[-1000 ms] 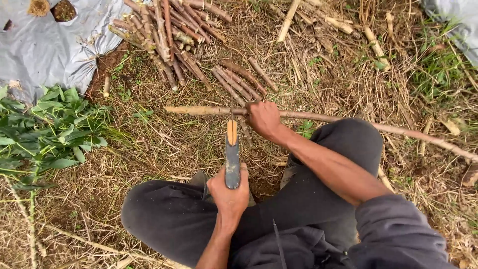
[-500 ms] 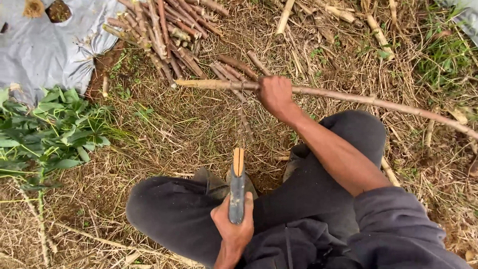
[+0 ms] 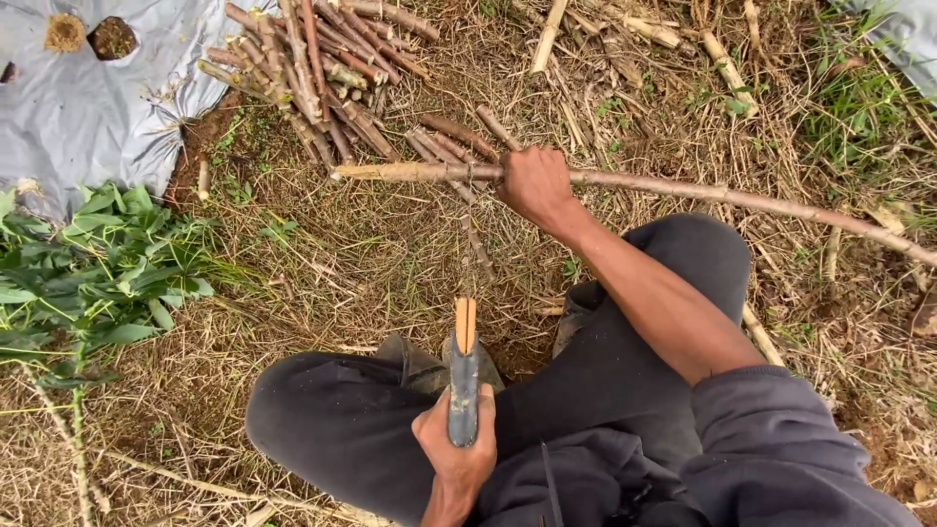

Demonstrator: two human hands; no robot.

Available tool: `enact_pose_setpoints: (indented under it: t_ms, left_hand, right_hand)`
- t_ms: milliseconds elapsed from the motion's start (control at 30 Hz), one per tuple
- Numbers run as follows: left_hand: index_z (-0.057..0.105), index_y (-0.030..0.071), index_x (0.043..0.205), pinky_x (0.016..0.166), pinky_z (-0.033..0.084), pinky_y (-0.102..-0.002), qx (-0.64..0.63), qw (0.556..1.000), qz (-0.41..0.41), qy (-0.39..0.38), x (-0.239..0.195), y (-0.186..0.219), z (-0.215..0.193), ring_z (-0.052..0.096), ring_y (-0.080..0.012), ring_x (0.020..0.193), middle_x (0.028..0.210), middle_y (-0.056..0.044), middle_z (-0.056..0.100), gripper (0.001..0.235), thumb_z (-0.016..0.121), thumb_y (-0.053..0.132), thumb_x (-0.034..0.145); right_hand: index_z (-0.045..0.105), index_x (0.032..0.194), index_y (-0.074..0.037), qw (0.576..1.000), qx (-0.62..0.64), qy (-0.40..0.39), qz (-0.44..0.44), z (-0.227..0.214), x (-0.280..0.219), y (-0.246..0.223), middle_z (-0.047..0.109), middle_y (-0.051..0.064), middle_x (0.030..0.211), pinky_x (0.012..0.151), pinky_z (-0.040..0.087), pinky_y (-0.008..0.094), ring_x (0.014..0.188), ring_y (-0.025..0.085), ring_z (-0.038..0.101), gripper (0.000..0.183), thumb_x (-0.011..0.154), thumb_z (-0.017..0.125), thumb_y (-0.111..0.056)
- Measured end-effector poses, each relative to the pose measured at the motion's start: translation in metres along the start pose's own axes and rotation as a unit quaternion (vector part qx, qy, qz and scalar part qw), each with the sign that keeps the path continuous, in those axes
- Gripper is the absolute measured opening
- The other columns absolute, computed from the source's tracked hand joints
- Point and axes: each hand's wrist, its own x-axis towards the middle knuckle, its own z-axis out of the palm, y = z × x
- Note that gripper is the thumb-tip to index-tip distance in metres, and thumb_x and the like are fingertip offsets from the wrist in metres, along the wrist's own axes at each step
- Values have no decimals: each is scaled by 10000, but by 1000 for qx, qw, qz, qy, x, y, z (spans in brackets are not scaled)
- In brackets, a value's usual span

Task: Using a hand saw to cut long woody stalks into smaller segments while seated in a field.

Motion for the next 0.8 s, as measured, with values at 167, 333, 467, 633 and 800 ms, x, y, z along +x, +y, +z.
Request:
enact_pose_setpoints:
  t_ms: [167,333,467,633,800]
  left_hand:
    - [693,24,718,339,337,-234,8,1000,5,11,18,-7,12,403,-69,318,464,26,570,68,725,27,778]
    - [535,95,495,354,404,-252,-25,996,36,72,52,-15,31,476,-146,260,362,-16,527,343,734,23,765]
    - [590,90,629,339,381,-258,-32,999,-18,31,70,-24,37,385,-131,305,410,-11,498,271,714,90,870]
    - [571,108,651,351,363,-274,-26,999,-23,10,68,-36,46,366,-139,315,425,6,450,267,701,81,883]
    - [523,142,480,370,400,-215,18,1000,-6,20,18,-6,25,494,-132,244,343,2,511,355,751,65,741]
  right_hand:
    - [662,691,-76,996,6,-93,-12,-4,-27,-35,440,-10,438,251,248,274,323,97,373,408,1063,528,-175]
    - [724,822,-58,997,38,-73,4,-30,-29,-41,616,126,562,496,536,325,497,242,654,203,865,526,-58]
    - [739,845,-87,994,32,-100,-5,-1,-40,-40,637,113,572,497,525,343,484,225,643,186,862,555,-72]
    - [716,790,-107,996,1,-91,23,-9,-27,-35,639,75,561,517,534,338,491,210,646,194,870,544,-64]
    - [746,848,-82,998,-22,-43,32,-31,-4,-7,636,61,557,479,480,289,447,179,589,253,895,513,4]
